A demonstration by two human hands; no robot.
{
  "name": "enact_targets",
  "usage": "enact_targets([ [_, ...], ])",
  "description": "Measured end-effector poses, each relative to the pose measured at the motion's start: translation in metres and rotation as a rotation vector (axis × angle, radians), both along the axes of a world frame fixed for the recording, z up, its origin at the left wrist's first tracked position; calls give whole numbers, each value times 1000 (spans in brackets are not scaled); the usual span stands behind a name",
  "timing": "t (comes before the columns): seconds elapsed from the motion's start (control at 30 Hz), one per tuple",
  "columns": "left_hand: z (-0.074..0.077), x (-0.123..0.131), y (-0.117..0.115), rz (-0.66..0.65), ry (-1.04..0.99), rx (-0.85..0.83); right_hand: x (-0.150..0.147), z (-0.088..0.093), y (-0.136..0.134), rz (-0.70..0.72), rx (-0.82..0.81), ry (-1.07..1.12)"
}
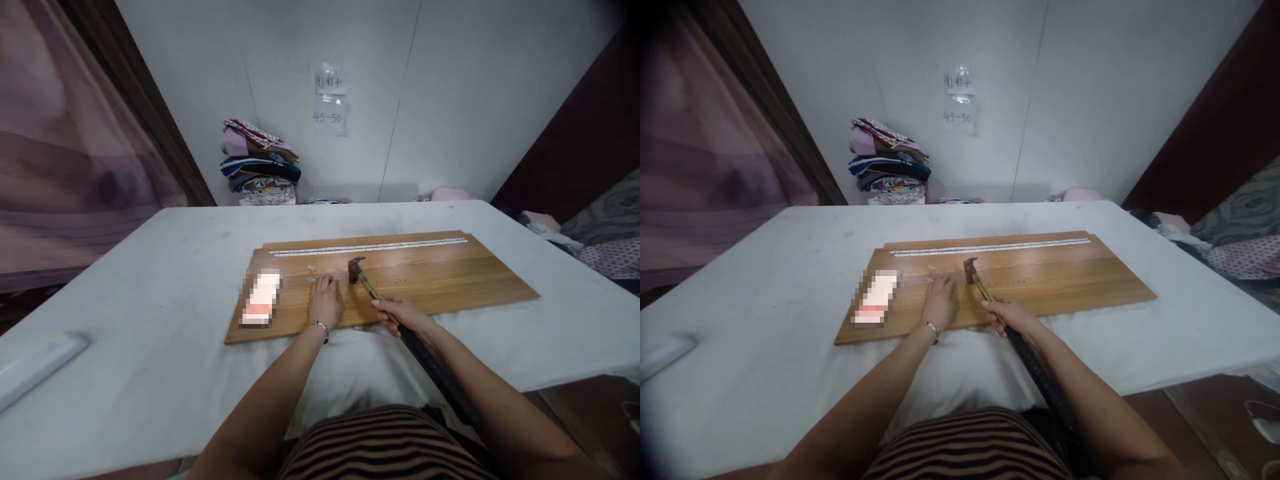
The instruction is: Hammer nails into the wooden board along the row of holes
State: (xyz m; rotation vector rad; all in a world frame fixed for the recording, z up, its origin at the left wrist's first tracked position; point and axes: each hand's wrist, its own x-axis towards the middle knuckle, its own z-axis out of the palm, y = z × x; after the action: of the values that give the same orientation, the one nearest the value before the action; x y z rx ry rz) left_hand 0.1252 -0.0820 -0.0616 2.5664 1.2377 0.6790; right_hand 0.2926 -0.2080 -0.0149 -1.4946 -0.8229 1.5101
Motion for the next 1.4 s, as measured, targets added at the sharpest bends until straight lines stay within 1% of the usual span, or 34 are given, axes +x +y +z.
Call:
enact_targets([
  [0.2, 1, -1, 0, -8, 11, -3, 0, 2, -1, -20, 6, -4],
  [0.43, -1, 0, 1, -1, 8, -4, -1, -1, -1, -29, -15, -3],
  [0.73, 2, 0, 0, 1, 16, -28, -2, 4, -2, -12, -17, -23],
  [1.0, 0, 0, -1, 0, 4, -15, -3, 5, -2, -23, 1, -1],
  [1.13, 4, 0, -2, 0, 10, -37, -2, 4, -2, -24, 20, 9],
  [1.27, 8, 0, -3, 0, -6, -56, -2, 2, -1, -17, 0, 1],
  [1.4, 5, 0, -2, 5, -2, -38, -2, 2, -2, -13, -10, 7],
])
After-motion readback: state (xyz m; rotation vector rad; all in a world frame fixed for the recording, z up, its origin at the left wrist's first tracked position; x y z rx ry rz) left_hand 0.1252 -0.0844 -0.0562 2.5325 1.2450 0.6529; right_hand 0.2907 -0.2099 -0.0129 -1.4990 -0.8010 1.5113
